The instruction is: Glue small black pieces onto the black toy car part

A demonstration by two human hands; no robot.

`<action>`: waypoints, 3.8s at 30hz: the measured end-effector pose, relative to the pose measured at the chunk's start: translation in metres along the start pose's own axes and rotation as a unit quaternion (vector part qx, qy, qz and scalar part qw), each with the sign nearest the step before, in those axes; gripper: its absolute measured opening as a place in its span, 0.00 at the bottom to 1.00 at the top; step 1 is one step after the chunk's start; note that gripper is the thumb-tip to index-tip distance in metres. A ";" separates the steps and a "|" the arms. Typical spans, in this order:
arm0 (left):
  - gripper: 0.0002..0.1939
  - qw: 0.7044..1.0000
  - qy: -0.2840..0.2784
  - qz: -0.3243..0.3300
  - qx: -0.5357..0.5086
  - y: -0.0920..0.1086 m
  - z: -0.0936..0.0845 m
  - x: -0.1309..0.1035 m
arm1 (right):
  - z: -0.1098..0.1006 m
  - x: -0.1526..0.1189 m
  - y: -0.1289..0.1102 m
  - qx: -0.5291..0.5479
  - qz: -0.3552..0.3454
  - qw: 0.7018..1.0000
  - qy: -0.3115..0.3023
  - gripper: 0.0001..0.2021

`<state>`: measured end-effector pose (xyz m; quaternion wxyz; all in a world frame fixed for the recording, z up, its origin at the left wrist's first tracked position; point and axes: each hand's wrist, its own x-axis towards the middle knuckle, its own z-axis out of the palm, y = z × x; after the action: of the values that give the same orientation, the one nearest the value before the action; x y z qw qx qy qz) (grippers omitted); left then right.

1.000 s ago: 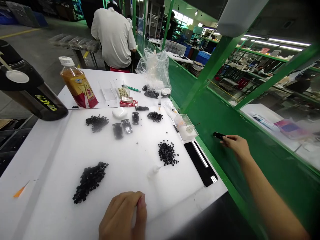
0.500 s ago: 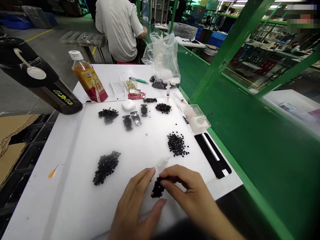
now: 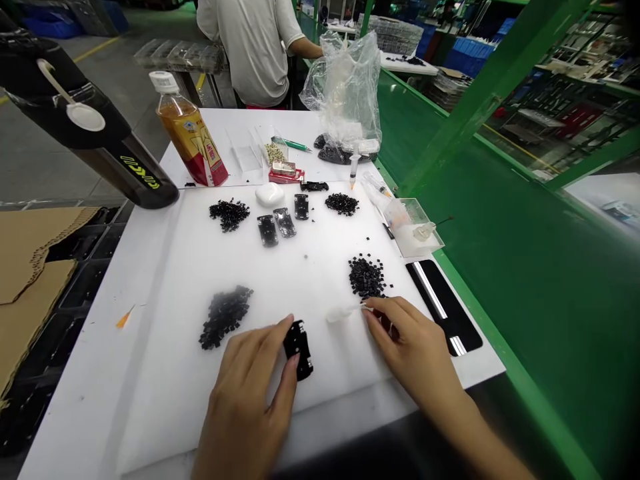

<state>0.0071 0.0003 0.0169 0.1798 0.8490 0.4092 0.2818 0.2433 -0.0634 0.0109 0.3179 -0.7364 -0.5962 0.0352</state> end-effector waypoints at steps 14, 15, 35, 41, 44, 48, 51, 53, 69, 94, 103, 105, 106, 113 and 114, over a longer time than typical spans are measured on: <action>0.27 0.994 -0.093 0.051 -0.038 -0.010 -0.013 -0.002 | -0.018 -0.006 -0.019 0.084 -0.023 0.980 -0.181 0.06; 0.27 0.993 -0.096 0.053 -0.039 -0.011 -0.013 -0.003 | -0.017 -0.009 -0.020 0.084 -0.035 0.980 -0.175 0.06; 0.21 0.992 -0.029 0.043 -0.117 -0.009 -0.006 -0.009 | -0.025 0.004 -0.015 0.066 -0.007 0.963 -0.261 0.03; 0.17 0.987 -0.020 0.015 -0.159 -0.008 -0.007 -0.009 | -0.029 -0.004 -0.022 0.032 -0.080 0.965 -0.248 0.05; 0.17 0.986 -0.003 0.024 -0.166 -0.008 -0.006 -0.010 | -0.024 -0.009 -0.033 0.069 -0.129 0.952 -0.269 0.07; 0.18 0.987 0.011 0.035 -0.154 -0.008 -0.003 -0.012 | -0.008 -0.012 -0.043 0.056 -0.214 0.945 -0.243 0.08; 0.17 0.989 0.007 0.042 -0.143 -0.009 -0.002 -0.014 | 0.001 -0.012 -0.043 0.021 -0.256 0.943 -0.211 0.09; 0.17 0.990 0.004 0.046 -0.136 -0.010 -0.001 -0.014 | 0.003 -0.011 -0.042 0.007 -0.274 0.940 -0.202 0.09; 0.17 0.991 0.011 0.047 -0.121 -0.010 0.004 -0.014 | -0.011 0.002 -0.047 -0.095 -0.364 0.887 -0.268 0.13; 0.13 0.992 0.030 0.070 -0.097 -0.008 0.004 -0.015 | 0.008 -0.045 -0.043 -0.036 -0.259 0.961 -0.091 0.30; 0.16 0.993 0.034 0.081 -0.082 -0.007 0.005 -0.021 | 0.012 -0.050 -0.044 0.062 -0.186 0.979 -0.055 0.29; 0.16 0.993 0.039 0.083 -0.079 -0.008 0.006 -0.023 | 0.013 -0.051 -0.045 0.036 -0.197 0.978 -0.059 0.29; 0.16 0.993 0.040 0.081 -0.079 -0.008 0.007 -0.023 | 0.014 -0.052 -0.045 0.019 -0.208 0.976 -0.063 0.29; 0.15 0.991 0.049 0.094 -0.077 -0.009 0.010 -0.024 | 0.006 -0.045 -0.049 -0.036 -0.259 0.964 -0.057 0.21; 0.15 0.992 0.051 0.095 -0.072 -0.009 0.011 -0.025 | 0.002 -0.039 -0.054 -0.033 -0.257 0.964 -0.058 0.21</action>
<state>-0.0043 -0.0145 -0.0046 0.1918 0.8531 0.3143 0.3696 0.1851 -0.0929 0.0238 0.2565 -0.5649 -0.7839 -0.0251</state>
